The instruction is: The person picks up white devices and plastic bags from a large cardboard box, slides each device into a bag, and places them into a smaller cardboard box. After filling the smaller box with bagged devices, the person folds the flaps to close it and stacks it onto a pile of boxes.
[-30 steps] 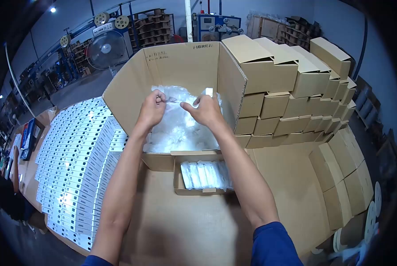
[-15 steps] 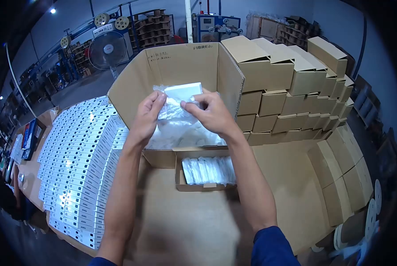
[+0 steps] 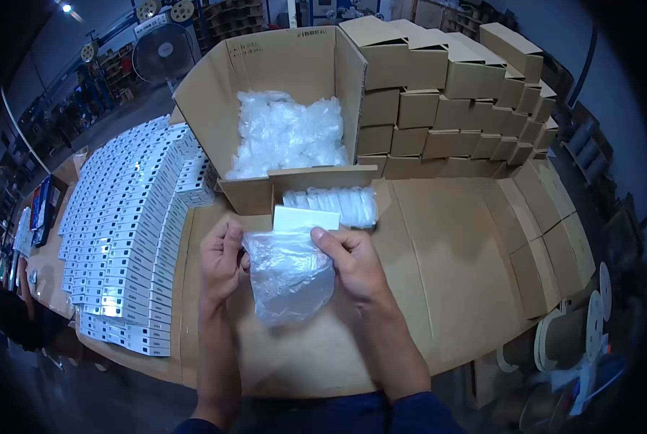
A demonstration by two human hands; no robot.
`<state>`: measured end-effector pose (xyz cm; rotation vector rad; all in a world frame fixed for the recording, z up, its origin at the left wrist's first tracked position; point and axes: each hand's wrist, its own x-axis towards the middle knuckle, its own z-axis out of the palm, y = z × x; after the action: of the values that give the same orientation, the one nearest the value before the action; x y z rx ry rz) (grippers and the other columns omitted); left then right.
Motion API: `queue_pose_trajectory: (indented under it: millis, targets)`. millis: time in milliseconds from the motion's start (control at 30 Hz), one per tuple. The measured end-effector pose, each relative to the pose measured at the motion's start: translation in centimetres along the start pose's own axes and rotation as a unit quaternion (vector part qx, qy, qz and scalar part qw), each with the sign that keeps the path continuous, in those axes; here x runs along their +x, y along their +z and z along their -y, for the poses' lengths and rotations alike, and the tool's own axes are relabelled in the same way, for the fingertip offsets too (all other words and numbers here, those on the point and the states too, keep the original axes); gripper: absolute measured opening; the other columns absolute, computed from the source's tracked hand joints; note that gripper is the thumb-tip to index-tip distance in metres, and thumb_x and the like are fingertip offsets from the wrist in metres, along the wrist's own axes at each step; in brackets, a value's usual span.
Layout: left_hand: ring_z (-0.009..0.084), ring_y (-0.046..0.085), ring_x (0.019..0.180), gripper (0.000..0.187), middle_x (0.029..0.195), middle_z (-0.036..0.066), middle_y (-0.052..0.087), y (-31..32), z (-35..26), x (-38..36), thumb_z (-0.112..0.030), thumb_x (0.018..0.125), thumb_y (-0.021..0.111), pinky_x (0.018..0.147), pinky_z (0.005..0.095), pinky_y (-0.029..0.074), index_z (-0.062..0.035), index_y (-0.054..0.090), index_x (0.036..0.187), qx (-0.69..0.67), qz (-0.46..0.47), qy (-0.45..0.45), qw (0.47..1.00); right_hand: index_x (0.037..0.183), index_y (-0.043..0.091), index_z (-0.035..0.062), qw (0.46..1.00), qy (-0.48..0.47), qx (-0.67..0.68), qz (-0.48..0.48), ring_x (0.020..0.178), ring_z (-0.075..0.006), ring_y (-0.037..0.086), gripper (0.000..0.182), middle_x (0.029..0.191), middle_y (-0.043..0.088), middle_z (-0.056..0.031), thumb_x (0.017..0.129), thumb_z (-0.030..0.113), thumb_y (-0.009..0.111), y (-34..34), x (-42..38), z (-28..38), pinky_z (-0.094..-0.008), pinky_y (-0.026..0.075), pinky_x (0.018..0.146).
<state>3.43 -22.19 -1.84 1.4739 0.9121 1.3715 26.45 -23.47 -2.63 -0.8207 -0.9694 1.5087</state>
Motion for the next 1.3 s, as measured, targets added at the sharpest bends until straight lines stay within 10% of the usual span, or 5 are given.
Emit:
queue_pose_trajectory:
  millis: [300, 467, 667, 933, 1300]
  targets:
    - [0.0348, 0.056, 0.123, 0.044, 0.126, 0.013, 0.064, 1.0, 0.2, -8.1, 0.002, 0.073, 0.076, 0.101, 0.0451, 0.047, -0.0067, 0.064, 0.115, 0.427, 0.105, 0.265, 0.858, 0.105, 0.068, -0.0104, 0.947, 0.171, 0.236, -0.134, 0.088, -0.0205, 0.072, 0.031, 0.103, 0.072, -0.0179, 0.105, 0.020, 0.060, -0.7, -5.8, -6.0, -0.0348, 0.060, 0.084]
    - [0.0235, 0.067, 0.069, 0.007, 0.079, 0.011, 0.070, 4.5, 4.1, -10.5, -0.006, 0.091, 0.072, 0.066, 0.0345, 0.054, -0.0001, 0.073, 0.095, 0.190, -0.139, 0.054, 0.970, 0.117, 0.071, -0.0063, 0.989, 0.098, -0.045, -0.104, 0.098, -0.0194, 0.068, 0.037, 0.120, 0.062, -0.0165, 0.108, 0.026, 0.056, -1.0, -7.1, -8.7, -0.0335, 0.057, 0.087]
    - [0.0130, 0.062, 0.063, 0.022, 0.072, 0.013, 0.067, 5.6, 4.0, -9.7, -0.017, 0.102, 0.065, 0.061, 0.0325, 0.051, 0.0035, 0.071, 0.097, 0.162, -0.192, -0.065, 0.966, 0.110, 0.078, -0.0009, 0.983, -0.111, -0.143, -0.041, 0.118, -0.0279, 0.059, 0.046, 0.124, 0.057, -0.0144, 0.082, 0.034, 0.088, -1.8, -8.4, -7.8, -0.0365, 0.046, 0.105]
    - [0.0116, 0.061, 0.072, 0.041, 0.077, 0.012, 0.070, 6.1, 5.8, -11.5, -0.024, 0.111, 0.045, 0.070, 0.0328, 0.052, 0.0062, 0.071, 0.100, 0.066, -0.138, -0.137, 0.979, 0.095, 0.076, -0.0079, 0.981, -0.031, -0.097, -0.163, 0.107, -0.0170, 0.058, 0.033, 0.115, 0.060, -0.0103, 0.105, 0.022, 0.065, 0.3, -7.9, -8.2, -0.0309, 0.045, 0.095]
    - [0.0344, 0.062, 0.106, 0.034, 0.116, 0.017, 0.062, 4.5, 2.7, -9.6, 0.002, 0.082, 0.075, 0.089, 0.0404, 0.053, -0.0018, 0.066, 0.115, 0.369, -0.120, 0.142, 0.910, 0.095, 0.079, 0.0004, 0.925, -0.136, -0.317, -0.157, 0.105, -0.0277, 0.062, 0.019, 0.113, 0.061, -0.0163, 0.097, 0.018, 0.073, 0.1, -8.3, -8.1, -0.0357, 0.049, 0.090]
